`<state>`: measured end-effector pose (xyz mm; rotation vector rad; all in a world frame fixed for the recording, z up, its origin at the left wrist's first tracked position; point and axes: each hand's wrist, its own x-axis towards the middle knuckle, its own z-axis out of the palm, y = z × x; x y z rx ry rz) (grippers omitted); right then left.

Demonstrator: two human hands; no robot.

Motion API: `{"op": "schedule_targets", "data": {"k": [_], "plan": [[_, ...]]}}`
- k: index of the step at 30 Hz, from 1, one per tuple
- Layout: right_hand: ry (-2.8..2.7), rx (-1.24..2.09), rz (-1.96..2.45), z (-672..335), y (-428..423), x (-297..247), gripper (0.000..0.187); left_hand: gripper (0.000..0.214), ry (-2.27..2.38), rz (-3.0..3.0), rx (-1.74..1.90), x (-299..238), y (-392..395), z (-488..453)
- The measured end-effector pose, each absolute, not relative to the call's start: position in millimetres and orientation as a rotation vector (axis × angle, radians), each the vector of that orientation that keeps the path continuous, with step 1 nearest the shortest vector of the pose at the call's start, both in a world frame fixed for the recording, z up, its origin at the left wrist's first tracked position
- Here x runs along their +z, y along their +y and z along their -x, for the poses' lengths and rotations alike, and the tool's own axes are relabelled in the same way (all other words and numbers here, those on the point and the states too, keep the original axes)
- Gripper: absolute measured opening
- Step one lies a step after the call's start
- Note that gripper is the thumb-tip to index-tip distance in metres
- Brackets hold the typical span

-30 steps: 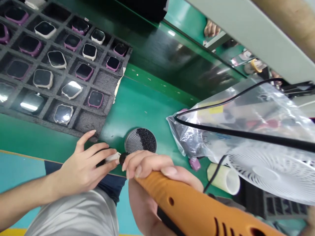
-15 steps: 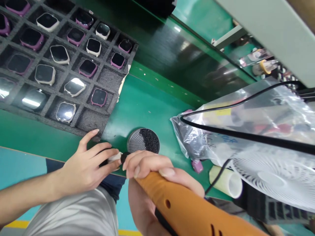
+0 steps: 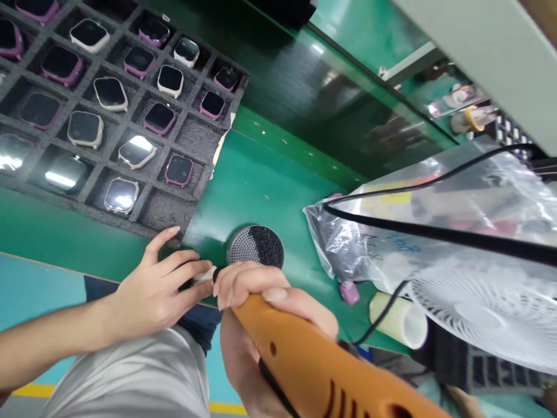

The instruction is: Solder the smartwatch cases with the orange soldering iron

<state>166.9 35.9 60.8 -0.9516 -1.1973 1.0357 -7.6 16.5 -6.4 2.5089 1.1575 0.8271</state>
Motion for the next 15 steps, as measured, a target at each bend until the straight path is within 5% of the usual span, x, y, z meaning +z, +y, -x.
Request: {"op": "schedule_targets", "data": {"k": [10,15], "plan": [[-1.059,0.88,0.906,-188.9,56.2,65.8,0.041,0.054,1.073,-2.591,0.628,-1.3,16.0,11.4],[-1.023,0.848,0.854,-193.0,65.2,52.0,0.042,0.05,1.129,-2.572,0.645,-1.0,16.5,9.4]]}}
